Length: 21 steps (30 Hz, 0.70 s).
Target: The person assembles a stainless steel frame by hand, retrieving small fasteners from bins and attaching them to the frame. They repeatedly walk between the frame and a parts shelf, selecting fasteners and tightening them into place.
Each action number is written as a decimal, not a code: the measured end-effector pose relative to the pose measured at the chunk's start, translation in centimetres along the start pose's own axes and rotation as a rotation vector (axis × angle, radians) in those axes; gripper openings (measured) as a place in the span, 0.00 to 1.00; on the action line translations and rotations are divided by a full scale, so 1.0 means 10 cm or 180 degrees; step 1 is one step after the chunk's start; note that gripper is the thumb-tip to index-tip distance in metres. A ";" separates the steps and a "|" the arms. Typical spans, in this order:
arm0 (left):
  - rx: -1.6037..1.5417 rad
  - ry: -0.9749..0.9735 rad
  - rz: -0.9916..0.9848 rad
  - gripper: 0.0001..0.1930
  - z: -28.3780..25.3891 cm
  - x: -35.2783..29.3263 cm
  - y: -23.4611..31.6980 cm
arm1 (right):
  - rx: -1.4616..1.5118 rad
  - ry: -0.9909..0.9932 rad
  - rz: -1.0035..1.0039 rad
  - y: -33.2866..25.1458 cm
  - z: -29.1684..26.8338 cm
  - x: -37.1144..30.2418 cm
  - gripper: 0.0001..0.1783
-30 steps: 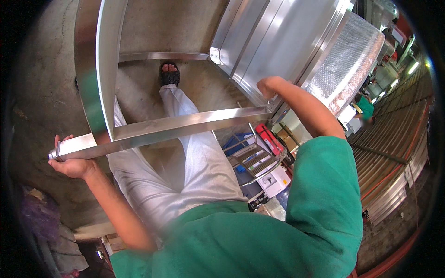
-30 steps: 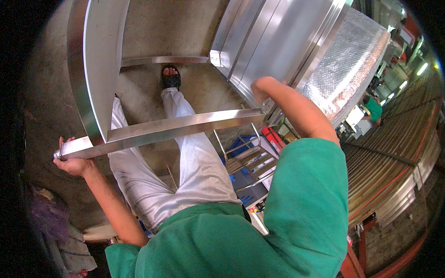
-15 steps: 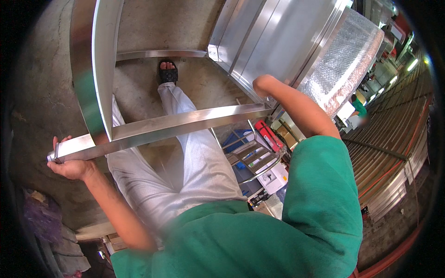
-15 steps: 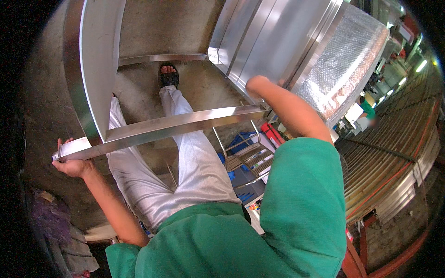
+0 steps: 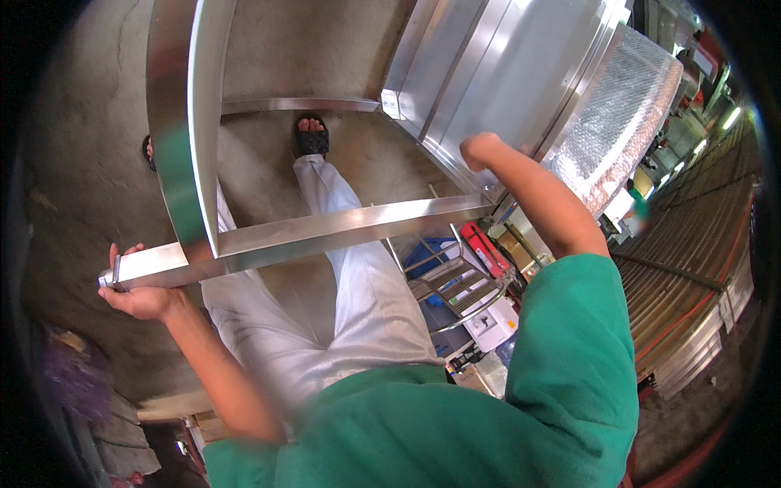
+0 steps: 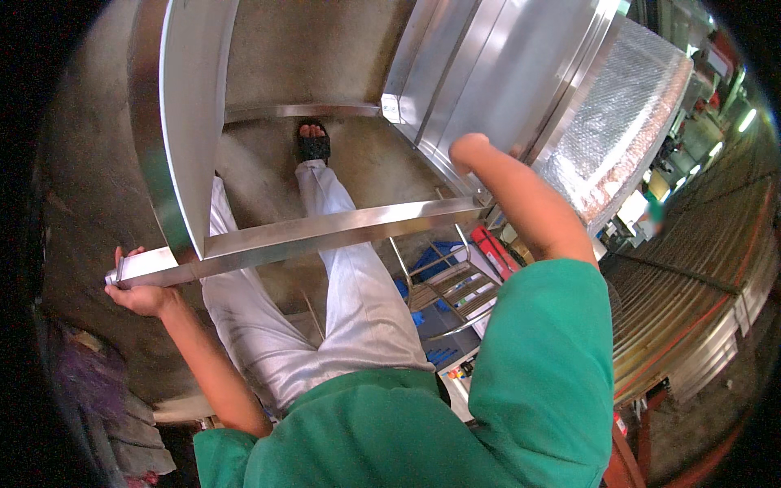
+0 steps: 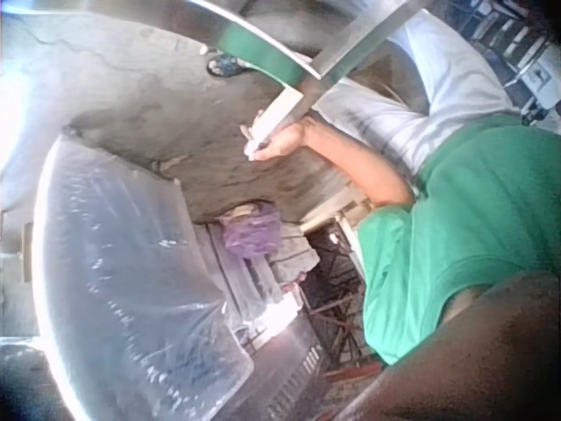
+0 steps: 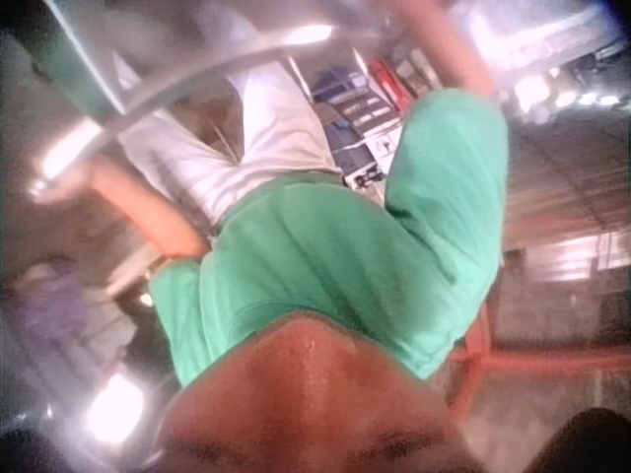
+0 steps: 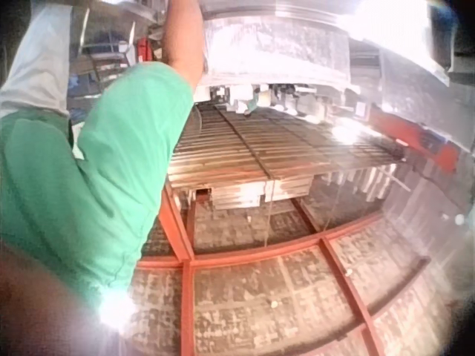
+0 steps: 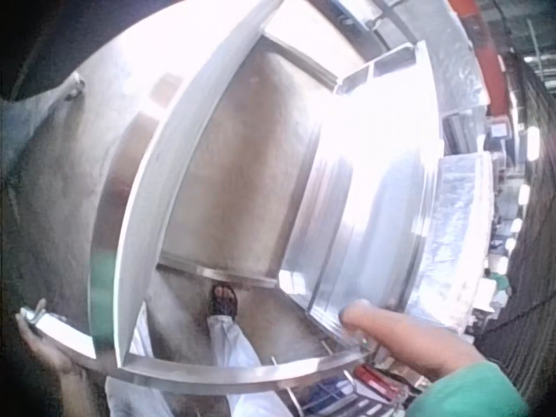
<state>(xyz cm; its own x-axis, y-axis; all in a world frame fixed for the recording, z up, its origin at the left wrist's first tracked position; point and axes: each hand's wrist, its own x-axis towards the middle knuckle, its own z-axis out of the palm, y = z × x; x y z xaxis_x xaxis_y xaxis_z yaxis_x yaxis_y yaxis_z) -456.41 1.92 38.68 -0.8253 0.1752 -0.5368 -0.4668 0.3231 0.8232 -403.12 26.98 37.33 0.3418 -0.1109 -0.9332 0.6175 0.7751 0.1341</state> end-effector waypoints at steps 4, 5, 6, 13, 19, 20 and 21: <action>0.0073 -0.0128 0.0080 0.37 -0.02 0.01 0.01 | 0.1517 -0.0060 -0.0092 0.16 -0.39 -0.06 0.10; 0.0078 -0.0126 0.0068 0.37 -0.03 0.02 0.01 | 0.2141 0.0122 -0.0363 0.16 -0.40 -0.07 0.11; 0.0103 -0.0063 -0.0036 0.37 -0.04 0.03 0.01 | 0.2778 0.0415 -0.0664 0.16 -0.40 -0.08 0.11; 0.0118 -0.0279 -0.0062 0.37 -0.29 0.23 -0.01 | 0.4130 0.1011 -0.1069 0.31 -0.03 -0.03 0.16; 0.0490 0.0069 0.0026 0.36 -0.27 0.27 0.06 | 0.3080 0.2274 -0.0836 0.50 0.18 0.10 0.17; 0.0570 0.0127 0.0177 0.36 -0.22 0.25 0.08 | 0.3174 0.2111 -0.0711 0.53 0.18 0.10 0.17; 0.0625 0.0226 0.0246 0.36 -0.17 0.23 0.10 | 0.2974 0.2047 -0.0777 0.55 0.16 0.10 0.17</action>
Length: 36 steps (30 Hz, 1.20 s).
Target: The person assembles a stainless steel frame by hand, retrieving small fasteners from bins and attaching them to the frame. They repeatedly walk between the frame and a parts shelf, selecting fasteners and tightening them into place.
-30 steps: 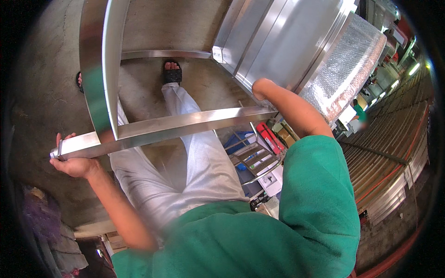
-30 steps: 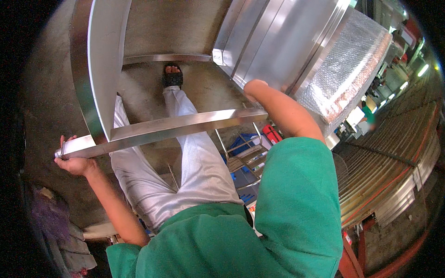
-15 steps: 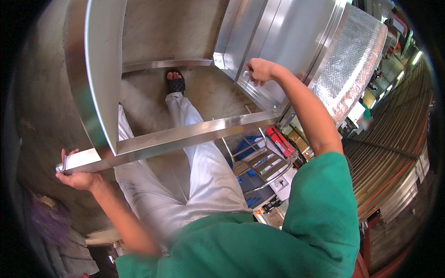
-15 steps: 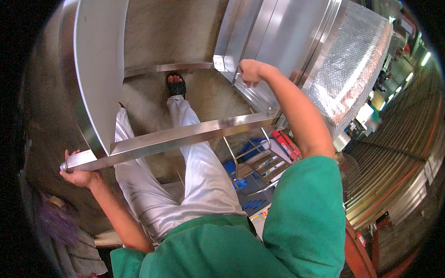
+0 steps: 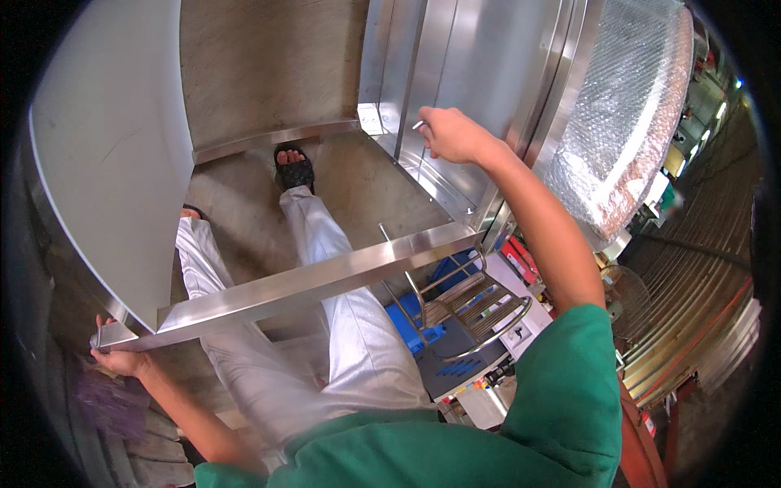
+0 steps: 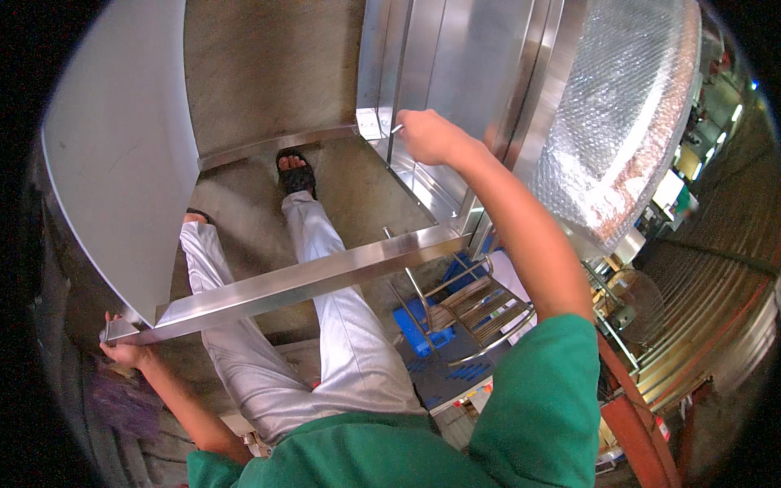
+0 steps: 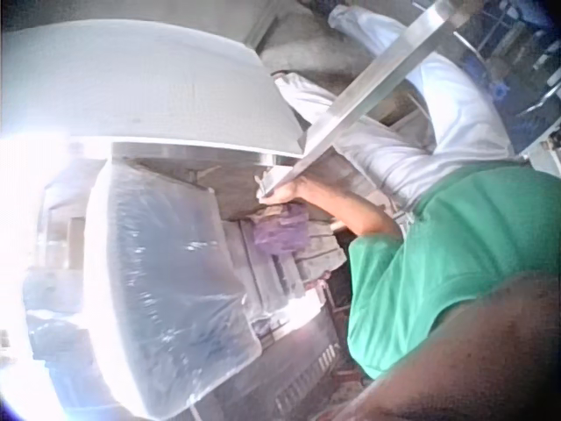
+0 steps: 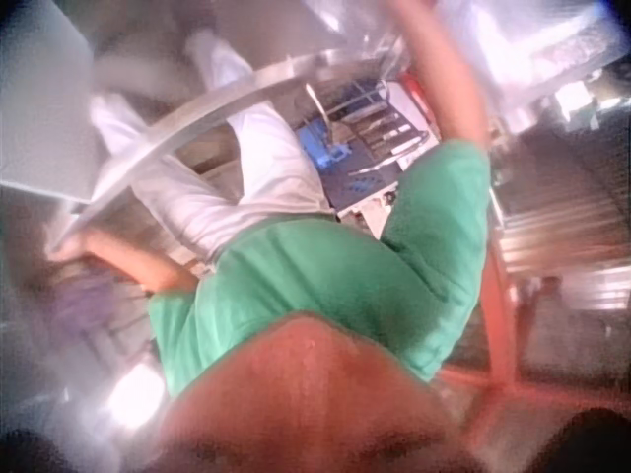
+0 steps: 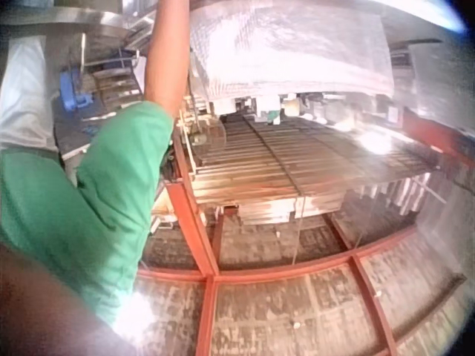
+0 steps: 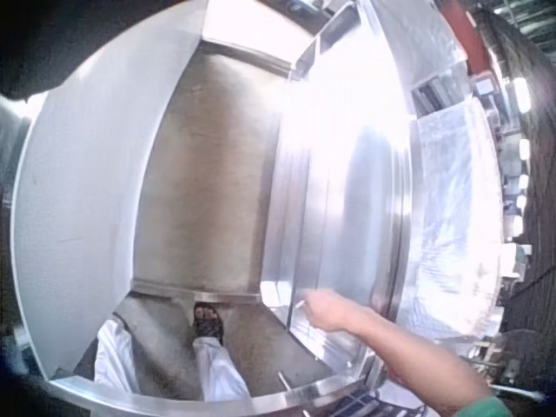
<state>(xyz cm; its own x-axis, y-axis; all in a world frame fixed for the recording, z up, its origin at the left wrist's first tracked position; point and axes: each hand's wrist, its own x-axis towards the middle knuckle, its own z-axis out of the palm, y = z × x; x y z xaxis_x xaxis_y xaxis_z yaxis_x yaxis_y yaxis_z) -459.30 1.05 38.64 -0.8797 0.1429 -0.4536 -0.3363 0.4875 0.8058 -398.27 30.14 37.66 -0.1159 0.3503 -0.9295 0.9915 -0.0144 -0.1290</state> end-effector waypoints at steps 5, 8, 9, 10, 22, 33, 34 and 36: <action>-0.0096 -0.0040 -0.0493 0.34 0.00 -0.03 0.06 | -0.0667 -0.0560 -0.0197 -0.08 -0.09 -0.01 0.14; 0.0158 0.0124 -0.0196 0.34 -0.02 0.05 0.06 | -0.0977 -0.0660 -0.0302 -0.08 -0.08 -0.07 0.12; 0.0220 0.0367 -0.0260 0.33 0.00 0.04 0.08 | -0.1063 -0.0696 -0.0313 -0.07 -0.08 -0.09 0.12; 0.0459 0.0594 0.0062 0.28 0.06 -0.01 0.12 | -0.1014 -0.0657 -0.0320 -0.06 -0.08 -0.10 0.11; 0.1565 -0.3877 0.0185 0.12 2.47 -3.64 0.10 | -0.1152 -0.1009 -0.0119 -0.09 -0.09 -0.02 0.10; 0.2272 -0.5637 -0.2284 0.17 3.40 -4.24 -1.19 | -0.1139 -0.1407 0.0905 -0.09 0.00 0.00 0.17; 0.2090 -0.5554 -0.2440 0.16 3.39 -4.27 -1.24 | -0.1188 -0.1430 0.0890 -0.09 0.00 0.00 0.17; 0.1885 -0.5392 -0.2757 0.14 3.35 -4.32 -1.32 | -0.1290 -0.1488 0.0853 -0.09 -0.01 -0.01 0.17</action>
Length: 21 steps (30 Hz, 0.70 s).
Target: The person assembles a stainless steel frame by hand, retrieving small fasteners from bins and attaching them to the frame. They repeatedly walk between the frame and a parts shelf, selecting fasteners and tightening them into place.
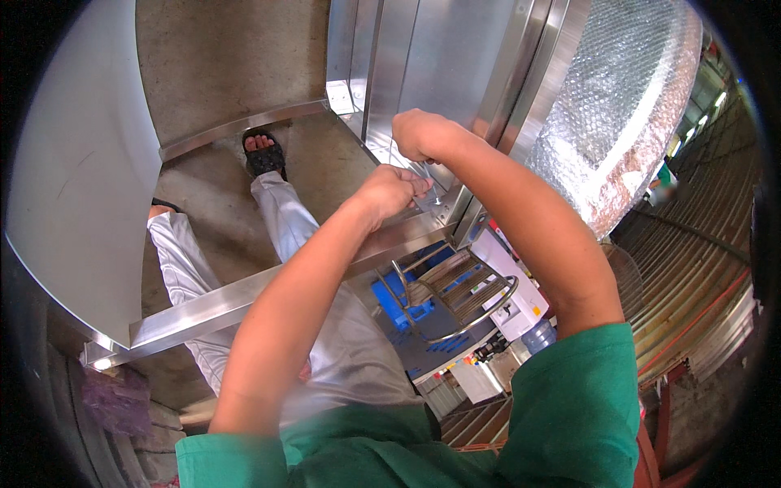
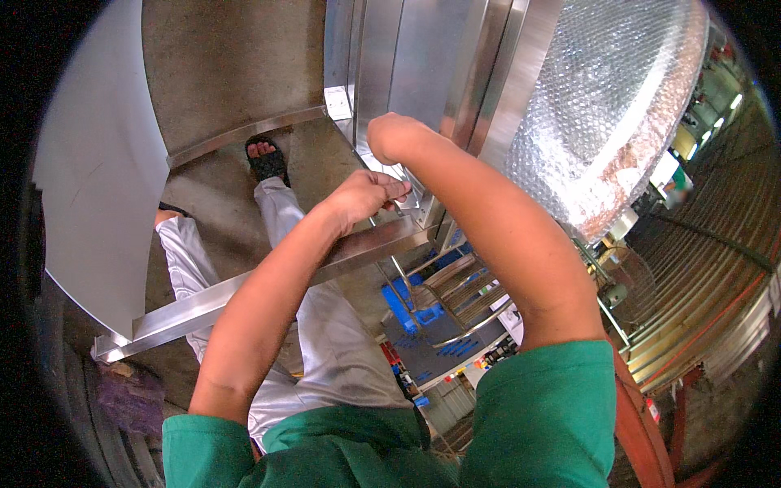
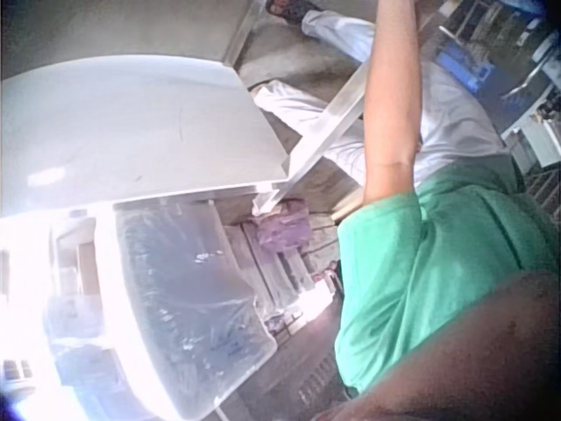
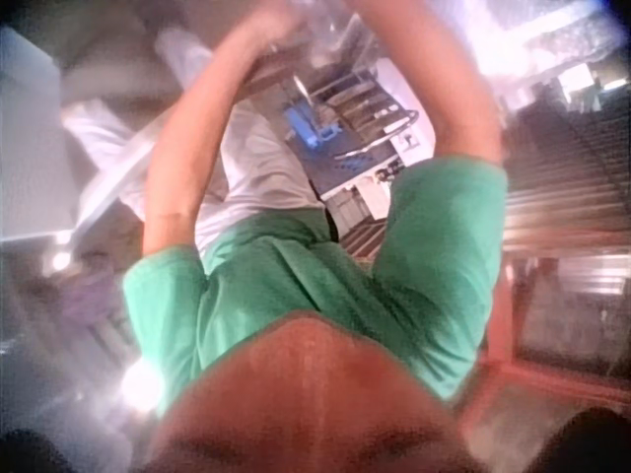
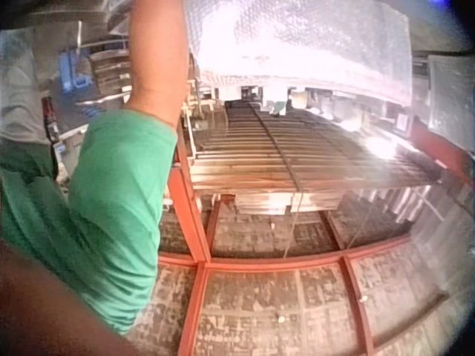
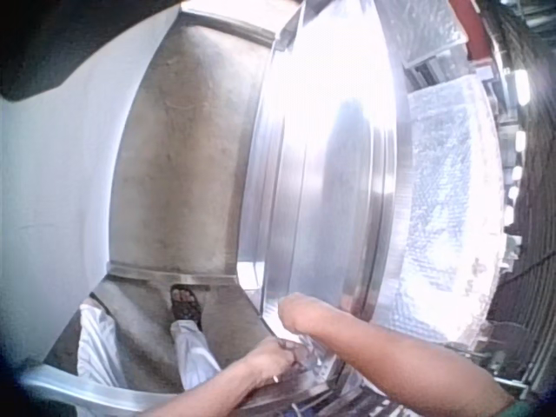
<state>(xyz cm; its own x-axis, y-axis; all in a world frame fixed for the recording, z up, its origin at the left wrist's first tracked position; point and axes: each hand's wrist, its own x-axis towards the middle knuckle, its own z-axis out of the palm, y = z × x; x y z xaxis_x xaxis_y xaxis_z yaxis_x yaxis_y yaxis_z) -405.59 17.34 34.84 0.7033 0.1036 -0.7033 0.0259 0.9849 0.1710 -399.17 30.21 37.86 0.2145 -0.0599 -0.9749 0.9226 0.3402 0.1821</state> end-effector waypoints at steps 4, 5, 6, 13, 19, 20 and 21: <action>0.0323 0.0140 0.0003 0.14 0.02 0.07 -0.04 | 0.0279 0.0166 -0.0162 0.02 0.00 -0.03 0.07; 0.0373 0.0133 0.0011 0.14 0.03 0.08 -0.04 | 0.0265 0.0146 -0.0122 0.02 0.01 -0.03 0.07; 0.0453 0.0116 -0.0019 0.14 0.05 0.08 -0.03 | 0.0218 0.0120 -0.0086 0.04 0.02 -0.02 0.08; 0.0644 0.0259 0.0045 0.12 0.19 0.08 0.06 | 0.0032 0.0650 0.0077 0.14 0.19 0.15 0.13; 0.0756 0.0292 0.0209 0.08 0.19 0.13 -0.01 | -0.0492 -0.0083 -0.0015 0.12 0.12 0.20 0.18; 0.0764 0.0265 0.0259 0.07 0.18 0.14 -0.03 | -0.0547 0.0082 -0.0038 0.13 0.11 0.18 0.17; 0.0780 0.0236 0.0313 0.07 0.17 0.15 -0.04 | -0.0605 0.0253 -0.0051 0.13 0.11 0.16 0.17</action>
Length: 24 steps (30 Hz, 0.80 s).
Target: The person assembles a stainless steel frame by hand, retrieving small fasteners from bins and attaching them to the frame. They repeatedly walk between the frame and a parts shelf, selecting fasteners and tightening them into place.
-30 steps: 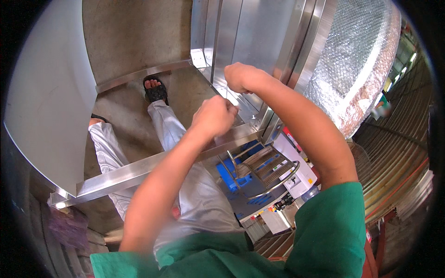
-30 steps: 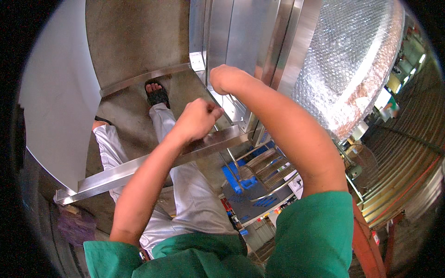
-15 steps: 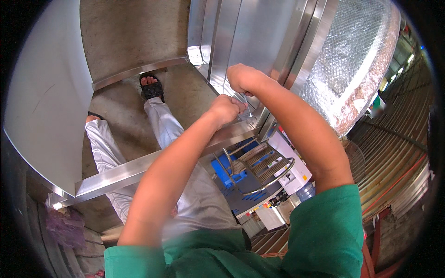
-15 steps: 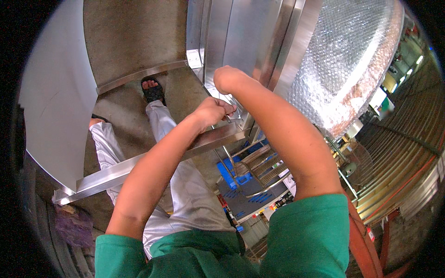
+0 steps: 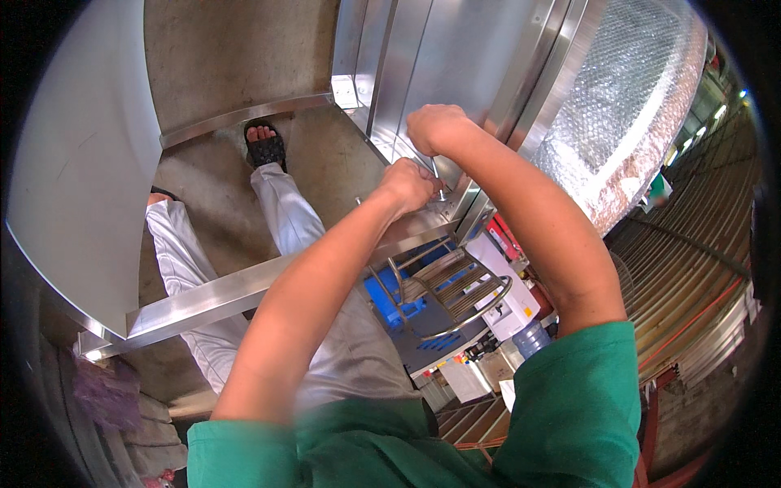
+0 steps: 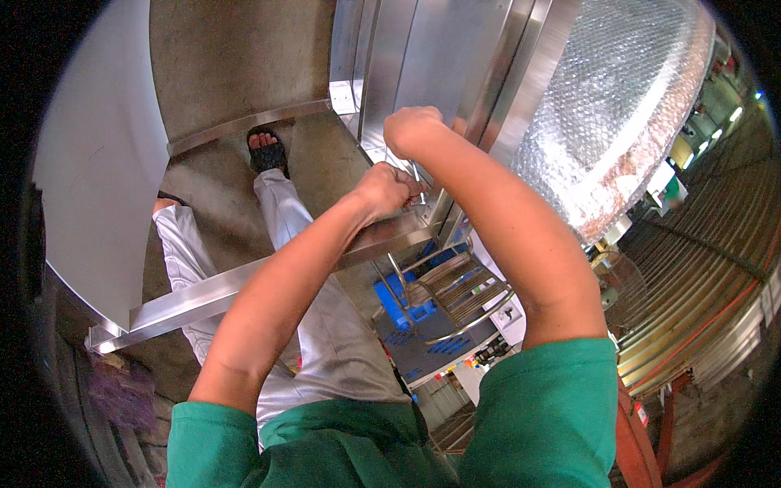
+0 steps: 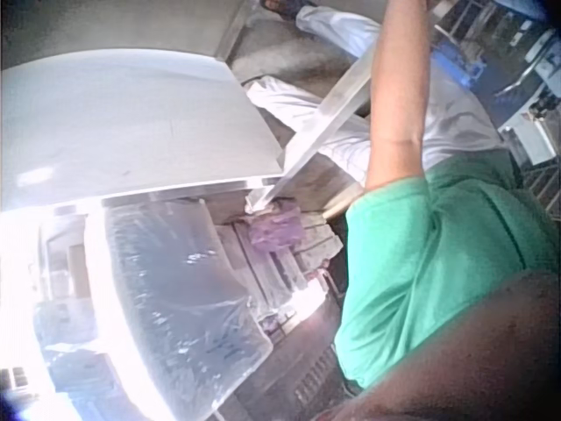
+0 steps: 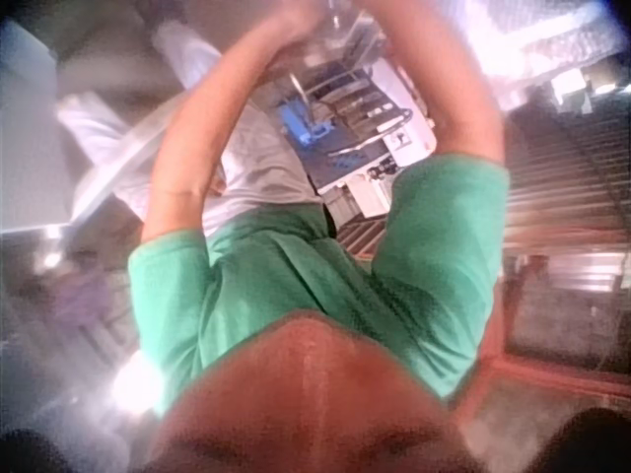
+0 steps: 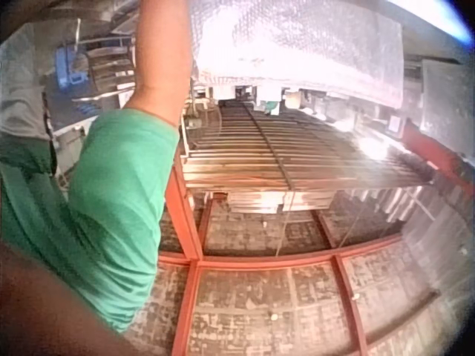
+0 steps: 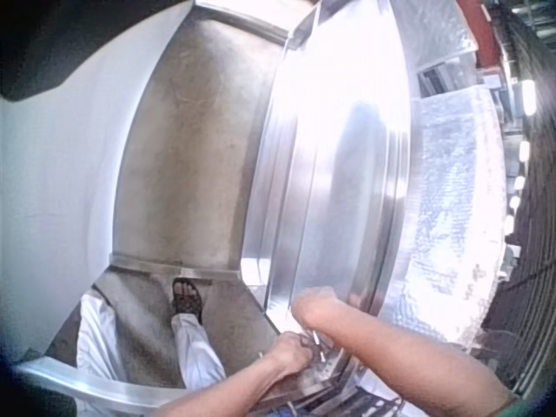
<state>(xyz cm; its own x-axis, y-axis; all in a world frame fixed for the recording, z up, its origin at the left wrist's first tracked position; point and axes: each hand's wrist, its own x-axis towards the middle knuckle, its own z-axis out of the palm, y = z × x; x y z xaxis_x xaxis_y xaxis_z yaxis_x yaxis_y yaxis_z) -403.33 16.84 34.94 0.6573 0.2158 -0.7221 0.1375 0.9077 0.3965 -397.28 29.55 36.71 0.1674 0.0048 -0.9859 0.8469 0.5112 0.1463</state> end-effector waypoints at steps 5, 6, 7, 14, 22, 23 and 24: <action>-0.0162 -0.0272 -0.0019 0.11 -0.05 0.01 -0.01 | 0.0050 0.0314 0.0141 0.01 -0.03 -0.04 0.15; -0.0192 -0.0324 -0.0015 0.11 -0.06 0.01 -0.01 | 0.0075 0.0338 0.0150 0.00 -0.04 -0.04 0.15; -0.0239 -0.0370 0.0011 0.10 -0.07 0.00 -0.01 | -0.0008 0.0303 0.0185 0.00 -0.05 -0.04 0.15; -0.0358 -0.0672 0.0215 0.12 -0.08 -0.01 0.00 | 0.0022 0.0083 0.0319 0.02 -0.03 -0.07 0.18; -0.0298 -0.0982 0.0152 0.12 -0.13 0.02 0.00 | -0.0301 -0.0396 0.0050 0.13 0.00 0.16 0.19; -0.0356 -0.0996 0.0182 0.12 -0.13 0.01 0.00 | -0.0326 -0.0333 0.0055 0.13 -0.01 0.16 0.19; -0.0413 -0.1007 0.0213 0.12 -0.13 0.01 0.00 | -0.0350 -0.0267 0.0058 0.12 -0.01 0.16 0.18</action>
<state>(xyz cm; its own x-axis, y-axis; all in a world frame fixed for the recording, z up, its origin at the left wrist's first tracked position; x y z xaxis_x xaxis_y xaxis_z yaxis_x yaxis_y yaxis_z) -404.27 17.31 34.14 0.8616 0.1724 -0.4773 0.0045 0.9379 0.3469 -396.05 30.29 35.32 0.2278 -0.0545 -0.9722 0.7837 0.6028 0.1499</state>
